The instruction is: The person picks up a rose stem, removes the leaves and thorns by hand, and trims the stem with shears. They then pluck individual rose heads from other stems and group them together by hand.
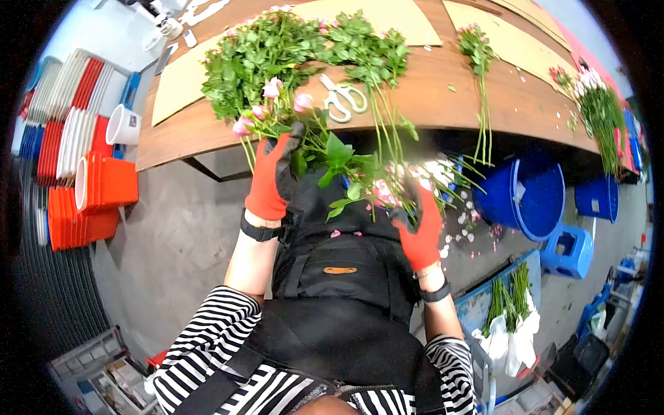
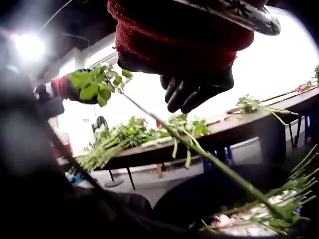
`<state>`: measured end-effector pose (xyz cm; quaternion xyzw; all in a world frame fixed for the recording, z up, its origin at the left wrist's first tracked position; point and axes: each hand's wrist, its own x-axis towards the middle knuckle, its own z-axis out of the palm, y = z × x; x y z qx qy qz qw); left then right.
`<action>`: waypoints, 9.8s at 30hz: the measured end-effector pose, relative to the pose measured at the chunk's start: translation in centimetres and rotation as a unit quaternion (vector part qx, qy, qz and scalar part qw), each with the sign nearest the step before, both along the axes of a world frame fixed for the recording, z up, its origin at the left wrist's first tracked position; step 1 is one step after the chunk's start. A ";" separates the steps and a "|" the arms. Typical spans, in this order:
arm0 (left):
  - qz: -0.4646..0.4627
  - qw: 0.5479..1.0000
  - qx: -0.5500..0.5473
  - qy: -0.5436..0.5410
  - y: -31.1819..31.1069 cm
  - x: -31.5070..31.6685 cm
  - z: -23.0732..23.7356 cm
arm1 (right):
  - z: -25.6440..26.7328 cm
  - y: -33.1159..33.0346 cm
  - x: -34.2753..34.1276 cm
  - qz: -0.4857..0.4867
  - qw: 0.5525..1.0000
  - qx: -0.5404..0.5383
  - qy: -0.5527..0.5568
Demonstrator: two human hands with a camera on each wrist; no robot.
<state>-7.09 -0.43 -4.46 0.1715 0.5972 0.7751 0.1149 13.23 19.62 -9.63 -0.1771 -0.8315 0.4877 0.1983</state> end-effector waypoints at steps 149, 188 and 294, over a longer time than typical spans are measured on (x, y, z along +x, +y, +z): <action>-0.221 0.958 -0.046 0.180 1.7 6.0 2.7 | 15.0 0.2 -8.3 0.284 0.881 -0.375 0.052; -0.016 0.996 0.039 -0.076 2.6 8.3 5.6 | 12.1 -3.6 -6.8 0.003 0.883 -0.441 0.161; -0.074 0.986 0.034 -0.143 2.2 8.0 4.5 | 12.8 -3.5 -6.0 0.061 0.974 -0.195 0.103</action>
